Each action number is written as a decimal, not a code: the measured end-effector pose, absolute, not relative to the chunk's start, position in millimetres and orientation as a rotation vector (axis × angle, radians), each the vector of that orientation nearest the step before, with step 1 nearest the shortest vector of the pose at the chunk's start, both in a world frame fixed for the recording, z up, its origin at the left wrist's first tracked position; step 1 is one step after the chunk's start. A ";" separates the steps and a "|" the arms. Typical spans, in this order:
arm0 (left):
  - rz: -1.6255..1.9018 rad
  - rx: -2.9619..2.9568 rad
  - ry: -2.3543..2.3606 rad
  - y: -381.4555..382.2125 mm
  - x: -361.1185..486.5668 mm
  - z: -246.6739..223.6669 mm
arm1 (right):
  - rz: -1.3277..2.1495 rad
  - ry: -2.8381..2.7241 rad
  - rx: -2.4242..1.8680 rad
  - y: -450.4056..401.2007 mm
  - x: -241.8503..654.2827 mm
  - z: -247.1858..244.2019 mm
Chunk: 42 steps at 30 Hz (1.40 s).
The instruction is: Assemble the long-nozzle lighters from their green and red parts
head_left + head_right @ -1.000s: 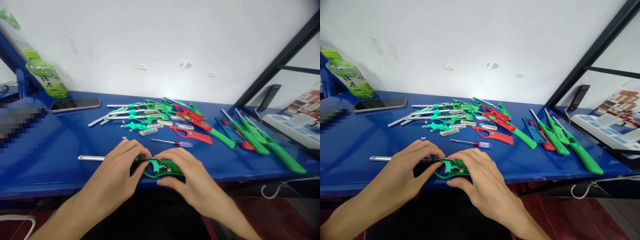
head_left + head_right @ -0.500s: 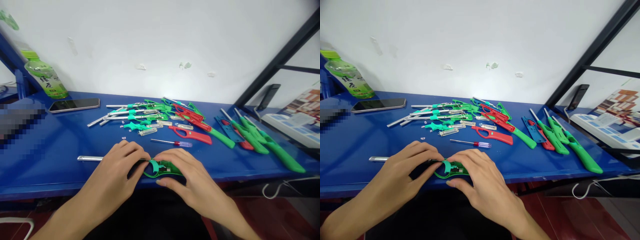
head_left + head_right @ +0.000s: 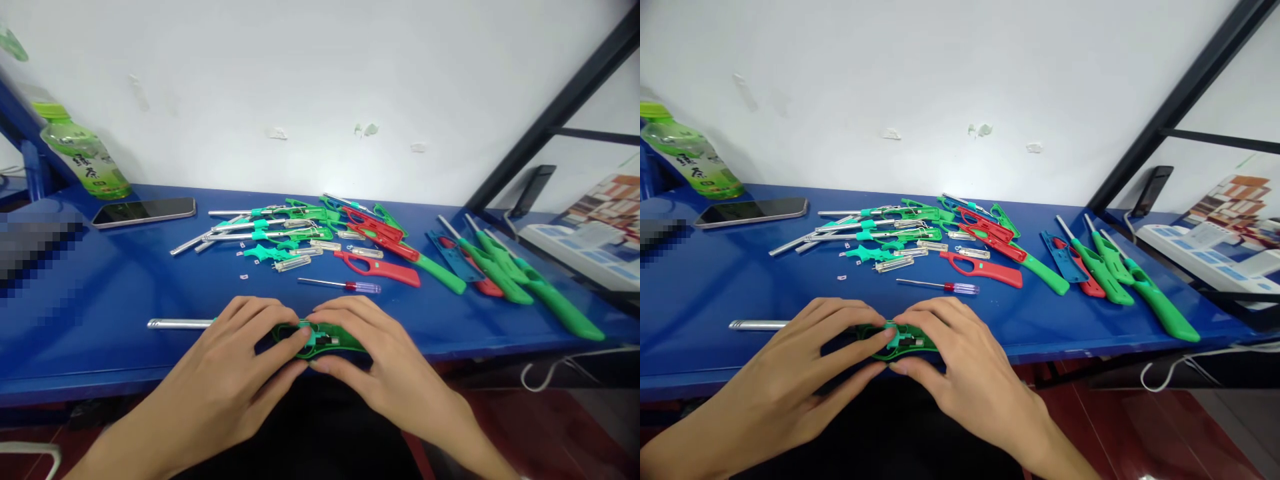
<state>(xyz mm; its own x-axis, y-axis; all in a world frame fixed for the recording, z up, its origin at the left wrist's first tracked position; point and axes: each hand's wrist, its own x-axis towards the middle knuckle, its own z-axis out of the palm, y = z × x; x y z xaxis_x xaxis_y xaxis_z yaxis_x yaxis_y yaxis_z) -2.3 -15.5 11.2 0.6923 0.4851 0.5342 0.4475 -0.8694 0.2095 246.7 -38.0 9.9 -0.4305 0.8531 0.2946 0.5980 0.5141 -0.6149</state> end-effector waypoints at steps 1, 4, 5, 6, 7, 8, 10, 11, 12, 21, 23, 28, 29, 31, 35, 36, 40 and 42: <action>0.909 2.840 0.783 -15.6 -2.8 10.8 | 0.569 -2.176 -1.181 -38.0 247.1 9.9; 0.884 2.870 0.802 -16.4 -3.5 9.8 | 0.548 -2.181 -1.198 -38.2 248.5 9.9; 0.882 2.885 0.808 -16.7 -3.5 9.6 | 0.539 -2.179 -1.201 -38.3 249.0 9.9; 0.880 2.897 0.813 -17.0 -3.3 9.5 | 0.535 -2.179 -1.198 -38.3 249.4 9.9; 0.879 2.904 0.816 -17.2 -3.2 9.4 | 0.533 -2.179 -1.189 -38.3 249.8 9.9; 0.877 2.905 0.819 -17.3 -3.1 9.4 | 0.534 -2.178 -1.178 -38.3 250.1 9.9; 0.873 2.899 0.825 -17.4 -3.0 9.5 | 0.538 -2.175 -1.160 -38.2 250.5 9.9; 0.872 2.892 0.831 -17.3 -3.1 9.6 | 0.540 -2.175 -1.159 -38.2 250.5 10.0; 0.867 2.883 0.838 -17.3 -3.2 9.7 | 0.540 -2.173 -1.162 -38.2 250.5 10.1; 0.842 2.838 0.863 -17.2 -3.4 7.9 | 0.535 -2.120 -1.164 -38.5 248.9 11.7; 0.841 2.830 0.864 -17.6 -3.7 7.9 | 0.534 -2.113 -1.168 -38.7 248.7 12.1; 0.851 2.833 0.856 -18.1 -4.4 9.1 | 0.537 -2.102 -1.171 -38.4 249.2 10.8; 0.854 2.838 0.854 -18.0 -4.3 9.3 | 0.532 -2.105 -1.169 -38.1 249.5 10.4; 0.858 2.855 0.855 -17.7 -3.8 9.5 | 0.523 -2.114 -1.173 -37.6 250.0 9.7; 0.869 2.906 0.840 -16.8 -1.8 10.1 | 0.518 -2.137 -1.171 -37.0 250.9 9.2; 0.871 2.920 0.836 -16.7 -1.3 10.3 | 0.520 -2.139 -1.166 -37.0 251.1 9.2; 0.849 2.949 0.830 -16.6 -0.9 10.7 | 0.540 -2.101 -1.142 -37.2 251.5 8.5; 0.837 2.940 0.840 -16.8 -1.2 10.8 | 0.539 -2.075 -1.137 -37.2 251.6 8.2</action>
